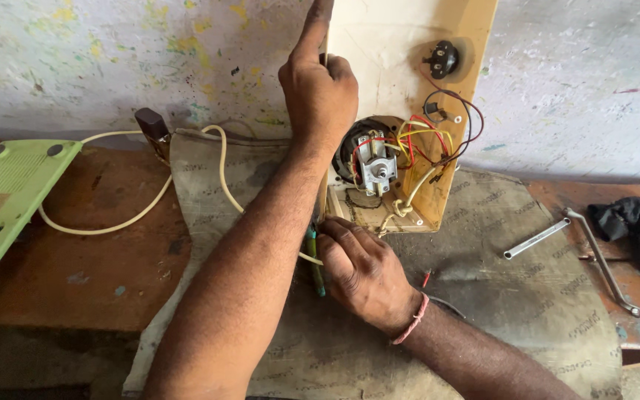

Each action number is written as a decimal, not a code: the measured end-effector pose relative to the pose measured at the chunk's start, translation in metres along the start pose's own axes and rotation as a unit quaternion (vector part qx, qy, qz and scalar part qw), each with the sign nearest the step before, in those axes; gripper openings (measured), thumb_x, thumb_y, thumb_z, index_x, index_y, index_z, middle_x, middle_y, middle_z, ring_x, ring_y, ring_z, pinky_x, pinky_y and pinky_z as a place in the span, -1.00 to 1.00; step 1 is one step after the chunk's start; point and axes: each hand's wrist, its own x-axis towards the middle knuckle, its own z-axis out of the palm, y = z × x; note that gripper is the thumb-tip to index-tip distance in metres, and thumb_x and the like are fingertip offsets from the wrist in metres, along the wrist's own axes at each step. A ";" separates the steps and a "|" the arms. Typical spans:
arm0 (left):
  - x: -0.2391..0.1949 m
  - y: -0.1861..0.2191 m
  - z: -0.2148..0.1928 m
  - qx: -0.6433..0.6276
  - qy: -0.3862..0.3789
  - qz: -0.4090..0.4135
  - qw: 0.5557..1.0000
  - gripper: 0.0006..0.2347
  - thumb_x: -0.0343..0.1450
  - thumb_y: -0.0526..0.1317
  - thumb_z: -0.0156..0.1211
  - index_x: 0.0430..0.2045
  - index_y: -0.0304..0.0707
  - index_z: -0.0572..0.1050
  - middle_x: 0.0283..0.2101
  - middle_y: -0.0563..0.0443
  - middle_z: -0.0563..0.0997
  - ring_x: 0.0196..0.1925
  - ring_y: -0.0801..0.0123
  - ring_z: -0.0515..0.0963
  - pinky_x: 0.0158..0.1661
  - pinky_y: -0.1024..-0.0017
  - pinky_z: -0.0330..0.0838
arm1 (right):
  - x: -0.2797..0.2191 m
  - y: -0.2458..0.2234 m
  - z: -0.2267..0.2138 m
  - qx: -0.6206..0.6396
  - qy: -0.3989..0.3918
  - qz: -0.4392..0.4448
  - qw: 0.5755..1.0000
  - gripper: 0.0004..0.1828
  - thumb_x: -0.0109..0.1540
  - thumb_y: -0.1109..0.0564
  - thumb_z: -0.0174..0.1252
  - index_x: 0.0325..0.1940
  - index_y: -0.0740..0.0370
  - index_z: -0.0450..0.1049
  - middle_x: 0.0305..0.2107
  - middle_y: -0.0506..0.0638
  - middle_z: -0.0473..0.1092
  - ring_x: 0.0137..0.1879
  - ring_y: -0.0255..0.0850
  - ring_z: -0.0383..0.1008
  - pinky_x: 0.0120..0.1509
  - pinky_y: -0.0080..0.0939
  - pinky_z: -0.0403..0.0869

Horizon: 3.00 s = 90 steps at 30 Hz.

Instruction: The person repairs an electrical blender by stripping and connecting internal wires using pliers, manipulating the motor assembly, and using a screwdriver and wrench to adjust components before reassembling the plastic housing.

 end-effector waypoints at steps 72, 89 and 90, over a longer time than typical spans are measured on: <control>-0.060 -0.028 -0.076 -0.111 -0.319 -0.425 0.840 -0.21 0.22 0.10 0.26 0.36 -0.29 0.24 0.41 -0.24 0.32 0.48 0.03 0.18 0.36 -0.09 -0.10 | -0.064 0.127 -0.039 -0.035 -0.038 0.356 0.933 -0.84 0.17 0.15 0.16 -0.36 0.33 0.39 -0.63 0.29 0.42 -0.44 0.27 0.49 -0.28 0.21 0.47; -0.192 -0.121 -0.086 -0.426 -0.143 -0.454 0.770 -0.64 0.25 -0.38 0.23 -0.05 -0.33 0.50 -0.14 -0.01 0.62 0.00 0.20 0.55 0.10 0.19 0.34 | 0.001 0.122 -0.090 -0.196 -0.107 0.104 0.969 -0.80 0.14 0.14 0.18 -0.20 0.26 0.42 -0.40 0.08 0.45 -0.24 0.01 0.54 -0.22 0.01 0.54; -0.195 -0.117 -0.082 -0.418 -0.132 -0.459 0.773 -0.65 0.26 -0.38 0.23 -0.05 -0.34 0.50 -0.12 -0.03 0.62 0.02 0.18 0.56 0.09 0.20 0.39 | 0.002 0.123 -0.091 -0.212 -0.124 0.092 0.965 -0.78 0.14 0.13 0.19 -0.20 0.26 0.42 -0.39 0.07 0.45 -0.22 -0.01 0.54 -0.20 -0.01 0.54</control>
